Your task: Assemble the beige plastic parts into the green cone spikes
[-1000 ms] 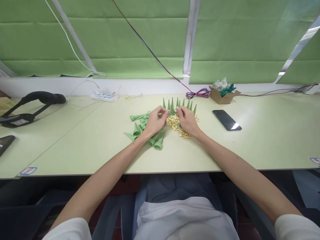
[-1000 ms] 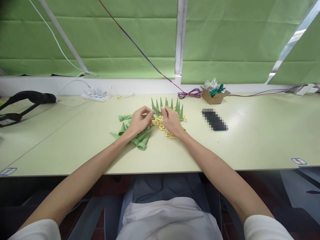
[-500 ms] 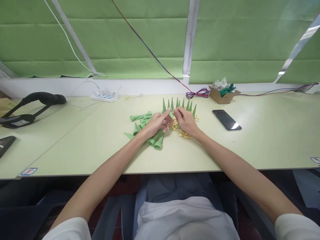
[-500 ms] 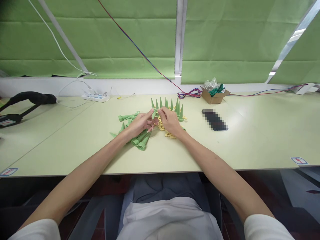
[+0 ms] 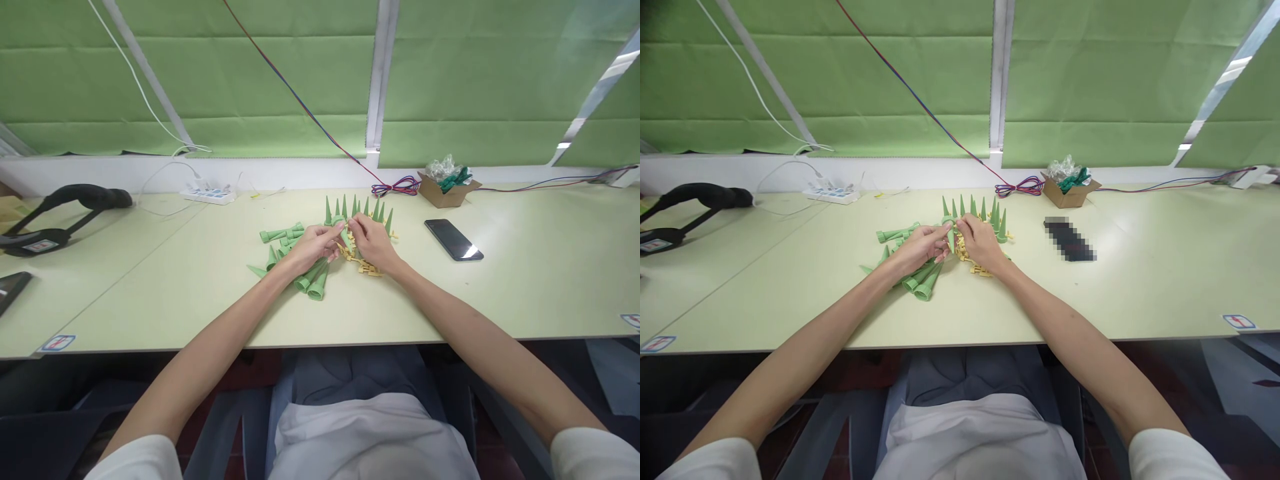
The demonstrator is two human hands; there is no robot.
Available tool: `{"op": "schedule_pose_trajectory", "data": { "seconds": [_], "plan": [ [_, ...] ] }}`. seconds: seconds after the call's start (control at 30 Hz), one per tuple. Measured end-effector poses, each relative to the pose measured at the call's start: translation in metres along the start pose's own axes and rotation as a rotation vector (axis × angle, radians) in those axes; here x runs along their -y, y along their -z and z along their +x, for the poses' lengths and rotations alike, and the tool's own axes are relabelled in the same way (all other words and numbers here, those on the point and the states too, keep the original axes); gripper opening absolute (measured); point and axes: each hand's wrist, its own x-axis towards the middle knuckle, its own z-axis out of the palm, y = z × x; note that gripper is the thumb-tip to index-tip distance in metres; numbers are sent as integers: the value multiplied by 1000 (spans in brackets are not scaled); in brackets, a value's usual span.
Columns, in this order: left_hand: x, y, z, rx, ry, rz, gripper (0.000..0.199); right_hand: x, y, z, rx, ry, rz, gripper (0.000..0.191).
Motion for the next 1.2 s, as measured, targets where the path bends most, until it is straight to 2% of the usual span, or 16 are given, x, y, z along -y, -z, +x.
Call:
{"op": "schedule_pose_trajectory", "data": {
  "seconds": [0.2,0.67,0.93,1.2],
  "plan": [
    [2,1,0,0,-74,57,43,0,0,1,2,-1,-27,39],
    [4,2,-1,-119,-227,445,34,-3,-1,2,3,10,-53,46],
    [6,-1,1,-220,-442,610,26,1,-1,2,3,-40,-21,46],
    [8,1,2,-287,-341,555,26,1,-3,2,-48,-23,23,44]
  ]
}}
